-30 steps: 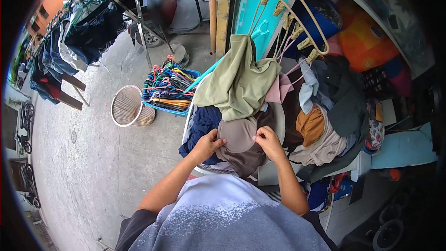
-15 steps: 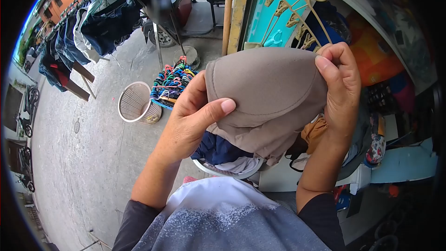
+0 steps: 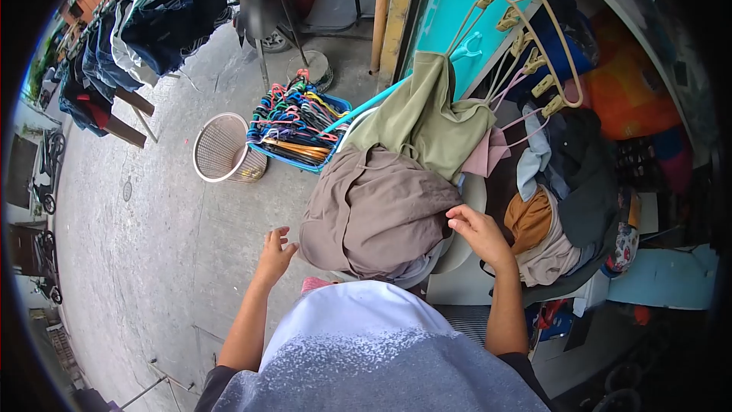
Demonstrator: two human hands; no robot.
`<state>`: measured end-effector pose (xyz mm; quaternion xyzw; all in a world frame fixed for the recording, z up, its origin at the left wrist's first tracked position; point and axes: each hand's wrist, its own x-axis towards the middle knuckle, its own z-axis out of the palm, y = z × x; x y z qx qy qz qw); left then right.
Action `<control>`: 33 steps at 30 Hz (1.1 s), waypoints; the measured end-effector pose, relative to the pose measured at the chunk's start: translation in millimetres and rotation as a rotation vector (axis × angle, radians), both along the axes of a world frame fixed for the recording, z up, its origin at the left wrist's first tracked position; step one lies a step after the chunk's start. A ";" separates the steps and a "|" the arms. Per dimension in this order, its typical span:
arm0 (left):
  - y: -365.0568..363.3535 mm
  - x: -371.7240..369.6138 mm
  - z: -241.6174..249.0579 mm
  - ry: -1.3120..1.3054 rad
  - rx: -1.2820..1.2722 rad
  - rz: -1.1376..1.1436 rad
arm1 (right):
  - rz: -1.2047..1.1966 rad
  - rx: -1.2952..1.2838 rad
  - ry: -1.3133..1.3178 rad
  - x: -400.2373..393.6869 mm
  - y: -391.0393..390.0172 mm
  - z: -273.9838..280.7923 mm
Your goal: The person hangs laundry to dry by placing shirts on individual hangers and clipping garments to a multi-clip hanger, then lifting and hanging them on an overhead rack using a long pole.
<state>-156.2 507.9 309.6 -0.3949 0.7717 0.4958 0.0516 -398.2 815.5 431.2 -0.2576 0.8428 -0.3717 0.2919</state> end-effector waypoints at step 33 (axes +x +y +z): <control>-121.4 -71.5 86.1 0.875 0.267 0.349 | 0.334 -1.399 -0.610 -1.8 -72.8 123.8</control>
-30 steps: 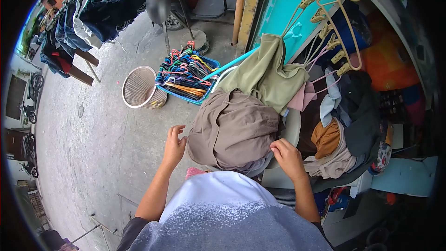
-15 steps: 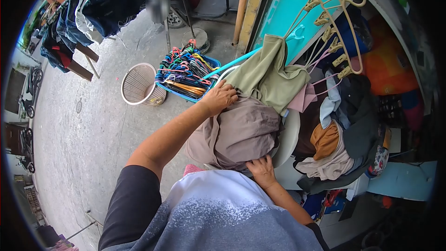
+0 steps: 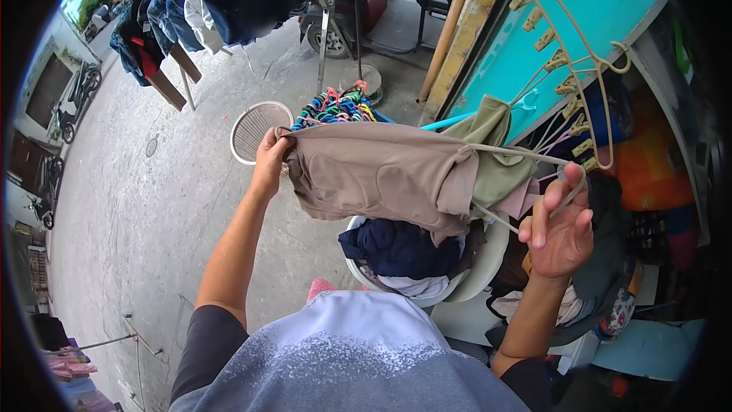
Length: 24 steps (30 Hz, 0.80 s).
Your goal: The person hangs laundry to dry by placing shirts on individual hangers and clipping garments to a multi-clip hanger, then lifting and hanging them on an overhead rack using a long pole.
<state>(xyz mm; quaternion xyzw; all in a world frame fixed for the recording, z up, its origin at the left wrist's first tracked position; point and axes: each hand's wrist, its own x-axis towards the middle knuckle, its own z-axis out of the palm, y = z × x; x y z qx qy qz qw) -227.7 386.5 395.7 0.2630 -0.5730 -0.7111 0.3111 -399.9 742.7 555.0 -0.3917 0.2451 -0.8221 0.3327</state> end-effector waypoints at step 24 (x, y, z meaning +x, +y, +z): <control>82.5 66.7 -56.8 -0.174 0.201 0.317 | -0.174 0.772 -0.348 -97.5 -31.9 -106.0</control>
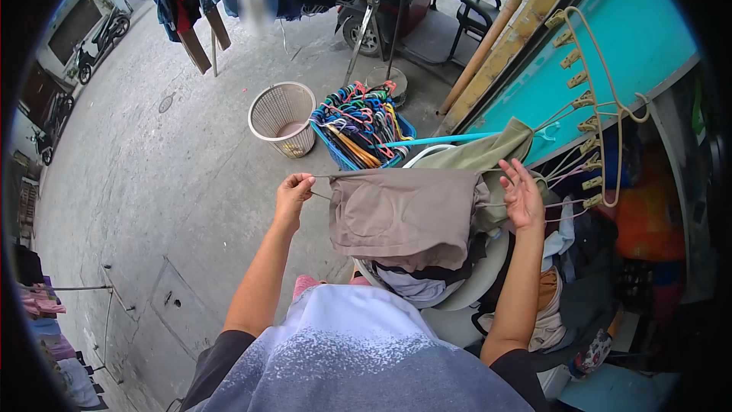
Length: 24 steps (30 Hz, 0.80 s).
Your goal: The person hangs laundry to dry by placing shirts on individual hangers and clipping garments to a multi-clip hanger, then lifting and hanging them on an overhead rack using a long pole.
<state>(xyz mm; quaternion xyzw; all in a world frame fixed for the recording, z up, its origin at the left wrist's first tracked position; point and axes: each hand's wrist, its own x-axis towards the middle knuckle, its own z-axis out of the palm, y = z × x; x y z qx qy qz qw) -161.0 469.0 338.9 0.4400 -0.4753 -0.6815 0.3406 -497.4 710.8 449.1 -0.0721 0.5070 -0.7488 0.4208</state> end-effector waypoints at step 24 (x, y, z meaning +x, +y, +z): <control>105.2 -86.6 24.2 -0.472 -0.955 -1.029 | -0.155 0.306 0.175 83.5 27.1 -80.0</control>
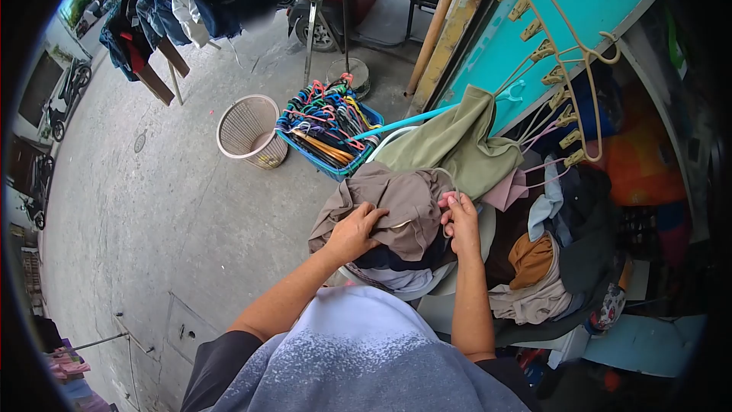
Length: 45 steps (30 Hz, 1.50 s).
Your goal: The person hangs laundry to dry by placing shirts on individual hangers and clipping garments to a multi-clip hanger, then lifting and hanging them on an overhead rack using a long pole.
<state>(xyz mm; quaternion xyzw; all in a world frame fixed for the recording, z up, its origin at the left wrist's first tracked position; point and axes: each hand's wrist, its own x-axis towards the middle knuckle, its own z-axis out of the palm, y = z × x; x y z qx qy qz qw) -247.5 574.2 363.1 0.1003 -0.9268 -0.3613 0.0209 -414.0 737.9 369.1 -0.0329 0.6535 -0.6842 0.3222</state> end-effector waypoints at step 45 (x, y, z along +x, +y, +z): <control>-87.5 24.3 69.8 0.181 1.070 0.489 | 1.050 0.420 1.488 74.7 -103.2 4.0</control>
